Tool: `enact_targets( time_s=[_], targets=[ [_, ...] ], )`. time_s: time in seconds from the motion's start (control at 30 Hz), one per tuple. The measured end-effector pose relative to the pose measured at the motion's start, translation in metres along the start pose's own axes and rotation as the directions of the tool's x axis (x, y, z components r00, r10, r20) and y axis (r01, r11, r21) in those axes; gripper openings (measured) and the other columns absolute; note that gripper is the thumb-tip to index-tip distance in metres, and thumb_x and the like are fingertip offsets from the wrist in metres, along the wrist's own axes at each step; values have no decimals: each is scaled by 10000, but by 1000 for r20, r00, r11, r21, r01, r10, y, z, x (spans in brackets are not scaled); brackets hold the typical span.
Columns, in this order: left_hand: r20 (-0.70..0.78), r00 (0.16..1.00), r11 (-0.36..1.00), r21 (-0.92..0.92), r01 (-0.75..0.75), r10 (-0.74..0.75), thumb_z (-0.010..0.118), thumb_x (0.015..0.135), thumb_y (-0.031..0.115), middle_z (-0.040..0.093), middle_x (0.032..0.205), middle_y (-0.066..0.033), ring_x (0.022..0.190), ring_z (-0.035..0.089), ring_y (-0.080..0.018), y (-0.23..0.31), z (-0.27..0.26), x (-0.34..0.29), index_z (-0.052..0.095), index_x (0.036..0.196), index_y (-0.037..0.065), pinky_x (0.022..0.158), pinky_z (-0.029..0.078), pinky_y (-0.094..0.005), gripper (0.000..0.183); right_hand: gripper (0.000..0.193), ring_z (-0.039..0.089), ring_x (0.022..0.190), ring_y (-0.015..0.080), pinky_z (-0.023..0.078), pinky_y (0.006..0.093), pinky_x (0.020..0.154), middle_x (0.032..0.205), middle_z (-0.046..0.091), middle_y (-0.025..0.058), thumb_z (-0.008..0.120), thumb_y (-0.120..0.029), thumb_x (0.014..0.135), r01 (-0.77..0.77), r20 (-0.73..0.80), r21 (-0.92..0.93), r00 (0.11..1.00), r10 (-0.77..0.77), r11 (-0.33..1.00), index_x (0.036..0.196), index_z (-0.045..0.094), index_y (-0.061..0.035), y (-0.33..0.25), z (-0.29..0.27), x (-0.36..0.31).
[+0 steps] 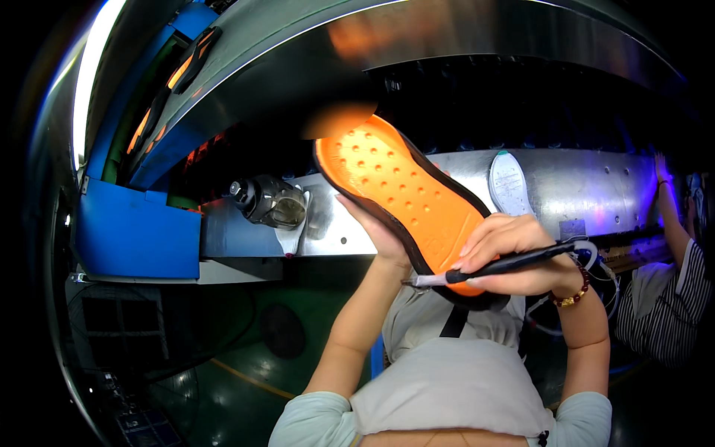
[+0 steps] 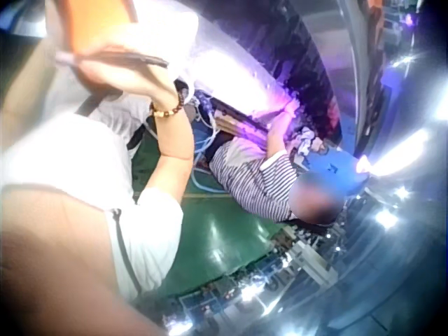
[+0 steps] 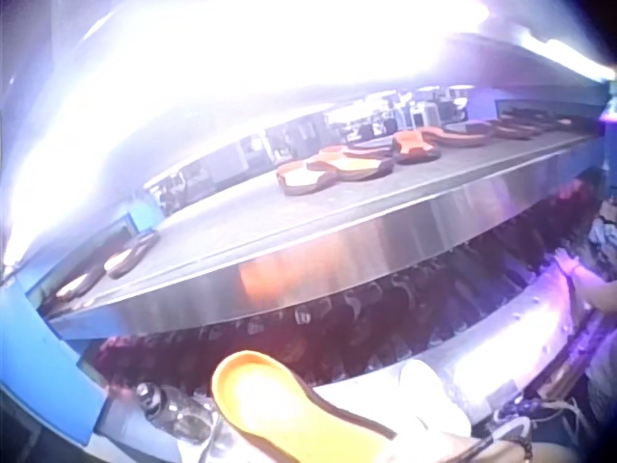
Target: The person repeatedly picks up orange shoe insoles from a conveyor belt, applies a dark substance to the edges and surface with a brush, and places them back on the belt. The process is repeated for multiple insoles in a continuous loop.
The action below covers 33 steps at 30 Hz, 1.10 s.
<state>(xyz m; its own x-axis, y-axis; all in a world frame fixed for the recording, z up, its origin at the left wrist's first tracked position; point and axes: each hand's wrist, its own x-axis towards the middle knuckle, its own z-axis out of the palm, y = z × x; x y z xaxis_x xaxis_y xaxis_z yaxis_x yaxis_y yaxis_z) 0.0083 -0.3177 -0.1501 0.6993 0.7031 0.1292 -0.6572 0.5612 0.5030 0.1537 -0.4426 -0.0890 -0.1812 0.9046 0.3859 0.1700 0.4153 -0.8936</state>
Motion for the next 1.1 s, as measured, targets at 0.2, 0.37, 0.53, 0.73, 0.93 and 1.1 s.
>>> enact_targets(
  time_s=[0.2, 0.37, 0.53, 0.73, 0.93, 1.1],
  targets=[
    [30, 994, 994, 24, -104, 103, 238, 694, 788, 443, 1197, -195, 1107, 419, -348, 12, 12, 11, 293, 1306, 82, 975, 298, -473, 935, 149, 603, 821, 185, 482, 277, 738, 840, 641, 91, 677, 14, 667, 19, -141, 35, 990, -14, 999, 810, 639, -8, 10, 0, -4],
    [-14, 990, 989, 50, -143, 143, 214, 676, 808, 460, 1169, -201, 1049, 475, -331, 29, 26, 13, 290, 1291, 66, 915, 376, -437, 967, 189, 599, 831, 195, 479, 292, 752, 833, 649, 109, 683, 29, 643, -24, -206, 226, 976, 72, 974, 817, 655, -38, 10, -8, -21],
    [4, 990, 979, 152, -138, 139, 256, 673, 802, 350, 1296, -217, 1168, 367, -388, 40, 22, 17, 265, 1327, 91, 977, 297, -488, 966, 202, 574, 835, 154, 465, 275, 750, 848, 658, 53, 713, -19, 633, -9, -49, -51, 999, 7, 999, 826, 665, -53, 9, -4, -27],
    [-82, 981, 956, 252, -151, 177, 257, 685, 791, 355, 1290, -226, 1153, 384, -389, 48, 25, 24, 268, 1324, 85, 969, 310, -490, 952, 192, 515, 969, 163, 409, 304, 824, 858, 666, 39, 720, -29, 628, -152, -216, -60, 967, 136, 987, 807, 675, -82, 14, -11, -38],
    [92, 993, 992, 91, -87, 78, 262, 758, 719, 432, 1231, -187, 1112, 446, -328, 59, 40, 31, 341, 1278, 62, 934, 370, -445, 841, 174, 522, 1020, 219, 380, 370, 907, 865, 656, 115, 685, -3, 641, -50, -169, 452, 976, 140, 890, 808, 651, -38, 24, -13, -39],
    [108, 994, 998, -59, 28, -21, 233, 801, 677, 481, 1209, -116, 1125, 445, -247, 46, 63, 12, 403, 1234, 25, 985, 318, -357, 801, 145, 591, 908, 253, 460, 361, 842, 931, 603, 200, 586, 30, 726, 107, -364, 702, 904, 225, 704, 864, 548, 5, 15, 8, -25]
  ],
)
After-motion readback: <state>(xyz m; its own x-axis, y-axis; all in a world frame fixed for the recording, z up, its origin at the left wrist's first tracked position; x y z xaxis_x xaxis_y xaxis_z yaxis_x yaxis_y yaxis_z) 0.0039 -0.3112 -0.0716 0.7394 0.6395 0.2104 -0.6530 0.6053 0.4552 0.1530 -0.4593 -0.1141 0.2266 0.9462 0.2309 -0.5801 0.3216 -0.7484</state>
